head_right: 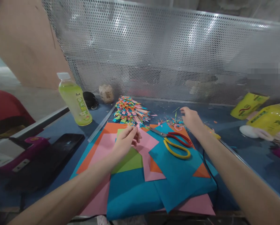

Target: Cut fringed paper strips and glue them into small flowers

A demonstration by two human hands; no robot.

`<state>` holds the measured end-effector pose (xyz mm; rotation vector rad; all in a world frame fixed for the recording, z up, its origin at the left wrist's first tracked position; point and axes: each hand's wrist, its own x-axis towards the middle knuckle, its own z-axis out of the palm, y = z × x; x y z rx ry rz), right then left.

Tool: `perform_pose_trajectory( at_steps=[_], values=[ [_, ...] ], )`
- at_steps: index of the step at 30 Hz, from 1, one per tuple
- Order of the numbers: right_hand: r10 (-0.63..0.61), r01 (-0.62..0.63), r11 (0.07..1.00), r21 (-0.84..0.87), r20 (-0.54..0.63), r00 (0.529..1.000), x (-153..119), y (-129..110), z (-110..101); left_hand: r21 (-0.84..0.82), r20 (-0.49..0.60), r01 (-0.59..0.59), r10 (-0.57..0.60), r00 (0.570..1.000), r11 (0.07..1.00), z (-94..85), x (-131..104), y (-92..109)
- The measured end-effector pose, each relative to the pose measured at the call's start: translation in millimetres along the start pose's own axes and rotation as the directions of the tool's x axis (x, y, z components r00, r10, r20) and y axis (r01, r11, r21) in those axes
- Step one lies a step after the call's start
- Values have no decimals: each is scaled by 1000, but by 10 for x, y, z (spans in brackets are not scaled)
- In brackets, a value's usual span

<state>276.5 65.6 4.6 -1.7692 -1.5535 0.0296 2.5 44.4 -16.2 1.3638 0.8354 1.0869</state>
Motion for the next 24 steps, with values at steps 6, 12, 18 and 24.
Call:
perform_pose_trajectory(
  at_steps=[6,12,18,24],
  values=[
    [-190,28,910,414,357,915,-601,-822,81,122,130,-172,157,979,977,44,-100,35],
    [-272,2,811,585,375,886,-828,-1032,172,379,246,-365,287,926,850,-4,-174,77],
    [-207,-56,747,662,311,927,-912,-1008,172,549,249,-381,289,924,744,-1,-146,23],
    [-102,-119,760,639,298,949,-953,-934,141,614,344,-498,361,867,613,36,-150,-19]
  ],
)
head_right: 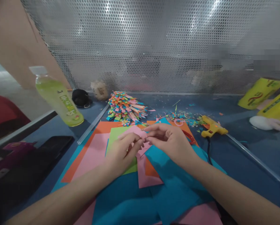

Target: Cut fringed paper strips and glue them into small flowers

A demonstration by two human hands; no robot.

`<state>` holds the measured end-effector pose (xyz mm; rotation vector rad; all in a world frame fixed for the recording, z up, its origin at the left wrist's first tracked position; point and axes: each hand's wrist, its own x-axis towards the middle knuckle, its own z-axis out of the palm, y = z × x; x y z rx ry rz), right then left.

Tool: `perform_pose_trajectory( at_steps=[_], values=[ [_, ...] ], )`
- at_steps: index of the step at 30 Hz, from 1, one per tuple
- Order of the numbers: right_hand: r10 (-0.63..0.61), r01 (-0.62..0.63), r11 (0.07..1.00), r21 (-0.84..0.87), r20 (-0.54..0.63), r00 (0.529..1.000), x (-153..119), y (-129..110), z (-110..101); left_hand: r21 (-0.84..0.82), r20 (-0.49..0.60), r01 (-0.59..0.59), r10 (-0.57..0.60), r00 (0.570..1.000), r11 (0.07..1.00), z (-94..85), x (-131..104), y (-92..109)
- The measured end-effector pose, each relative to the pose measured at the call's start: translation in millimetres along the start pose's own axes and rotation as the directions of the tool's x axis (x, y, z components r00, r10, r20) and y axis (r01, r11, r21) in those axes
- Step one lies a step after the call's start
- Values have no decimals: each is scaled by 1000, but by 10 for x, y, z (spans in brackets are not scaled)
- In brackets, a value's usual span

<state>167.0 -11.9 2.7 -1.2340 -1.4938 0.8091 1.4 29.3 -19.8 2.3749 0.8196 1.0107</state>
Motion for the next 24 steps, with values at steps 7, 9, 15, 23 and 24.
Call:
perform_pose_trajectory(
  at_steps=[7,9,15,23,24],
  values=[
    [76,-76,996,40,0,997,-20,-67,-39,251,-259,-422,480,838,871,-47,-2,-54],
    [77,-77,996,35,-22,997,-26,-81,-39,287,-217,-526,589,778,800,-58,-14,-63],
    [76,-74,994,74,-19,997,-53,-55,-39,317,-199,-522,594,779,792,-69,-24,-38],
    [55,-54,998,28,-51,997,-90,-50,-48,298,-202,-470,536,820,831,-91,-6,35],
    [53,-51,998,28,-51,997,-94,-50,-48,266,-215,-444,501,838,856,-87,-5,49]
  ],
)
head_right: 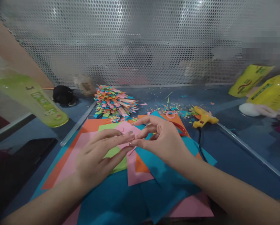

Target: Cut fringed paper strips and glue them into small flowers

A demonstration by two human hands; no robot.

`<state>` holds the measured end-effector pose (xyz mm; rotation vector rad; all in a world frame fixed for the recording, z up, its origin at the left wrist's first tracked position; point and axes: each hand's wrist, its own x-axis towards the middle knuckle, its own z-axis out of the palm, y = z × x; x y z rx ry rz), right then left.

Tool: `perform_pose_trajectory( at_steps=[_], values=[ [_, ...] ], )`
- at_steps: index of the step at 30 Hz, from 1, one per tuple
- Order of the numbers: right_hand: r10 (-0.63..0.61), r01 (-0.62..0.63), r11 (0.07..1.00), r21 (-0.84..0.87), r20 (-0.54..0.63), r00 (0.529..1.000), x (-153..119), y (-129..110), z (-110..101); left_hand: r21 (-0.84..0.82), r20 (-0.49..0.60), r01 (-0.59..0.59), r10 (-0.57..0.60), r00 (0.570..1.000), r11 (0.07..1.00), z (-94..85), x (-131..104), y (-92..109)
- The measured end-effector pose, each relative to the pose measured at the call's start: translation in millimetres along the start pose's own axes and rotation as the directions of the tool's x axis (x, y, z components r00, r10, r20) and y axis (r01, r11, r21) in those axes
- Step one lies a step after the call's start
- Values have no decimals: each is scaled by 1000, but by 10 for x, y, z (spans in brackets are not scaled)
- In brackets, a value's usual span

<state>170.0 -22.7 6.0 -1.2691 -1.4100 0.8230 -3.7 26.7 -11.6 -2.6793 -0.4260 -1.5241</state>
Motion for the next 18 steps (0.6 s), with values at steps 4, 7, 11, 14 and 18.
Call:
perform_pose_trajectory(
  at_steps=[4,7,11,14,18],
  values=[
    [1,-1,1000,0,1,1000,-12,-12,-4,-208,5,191,-194,981,959,16,7,50],
    [9,-10,999,46,26,1000,-13,-31,-9,-272,22,235,-238,971,933,25,-15,63],
    [2,-9,991,132,53,999,-13,-53,-6,-325,22,251,-258,966,912,31,-45,50],
    [1,-16,983,183,82,997,-22,-65,-1,-378,24,219,-227,974,899,26,-44,46],
    [24,-45,974,222,94,995,-37,-78,14,-418,55,265,-267,962,869,9,-38,74]
  ],
)
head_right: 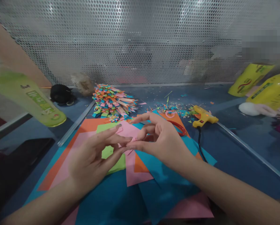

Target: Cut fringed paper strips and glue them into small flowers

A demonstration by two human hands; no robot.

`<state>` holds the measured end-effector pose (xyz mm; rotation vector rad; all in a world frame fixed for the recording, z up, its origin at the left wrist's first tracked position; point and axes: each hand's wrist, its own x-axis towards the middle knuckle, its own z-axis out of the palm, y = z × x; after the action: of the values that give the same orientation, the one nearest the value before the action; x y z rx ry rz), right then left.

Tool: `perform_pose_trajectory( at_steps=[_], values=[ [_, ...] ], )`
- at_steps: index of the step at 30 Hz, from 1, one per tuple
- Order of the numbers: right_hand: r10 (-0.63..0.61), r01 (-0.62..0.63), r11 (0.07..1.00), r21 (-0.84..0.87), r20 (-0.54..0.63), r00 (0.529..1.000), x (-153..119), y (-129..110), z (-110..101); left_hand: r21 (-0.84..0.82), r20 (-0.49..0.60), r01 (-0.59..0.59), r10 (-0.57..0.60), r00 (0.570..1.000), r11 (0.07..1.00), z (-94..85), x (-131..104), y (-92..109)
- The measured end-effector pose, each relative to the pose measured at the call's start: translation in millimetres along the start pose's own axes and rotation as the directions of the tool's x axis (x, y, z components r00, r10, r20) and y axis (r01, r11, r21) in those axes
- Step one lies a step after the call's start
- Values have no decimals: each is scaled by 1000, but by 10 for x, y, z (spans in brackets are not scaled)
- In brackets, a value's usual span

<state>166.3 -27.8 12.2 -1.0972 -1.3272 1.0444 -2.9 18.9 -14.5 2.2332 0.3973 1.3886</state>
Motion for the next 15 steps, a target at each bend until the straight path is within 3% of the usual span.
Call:
perform_pose_trajectory(
  at_steps=[3,6,11,15],
  values=[
    [1,-1,1000,-6,-12,1000,-11,1,18,-139,-36,144,-150,988,980,11,-8,29],
    [-23,22,998,-58,-13,1000,-18,30,22,-256,-27,300,-318,948,919,25,0,58],
    [-120,123,980,-155,27,992,-24,116,8,-413,122,555,-560,820,722,35,63,90],
    [-142,135,972,-194,-23,990,-27,116,0,-559,199,654,-682,703,511,32,103,65]
  ],
)
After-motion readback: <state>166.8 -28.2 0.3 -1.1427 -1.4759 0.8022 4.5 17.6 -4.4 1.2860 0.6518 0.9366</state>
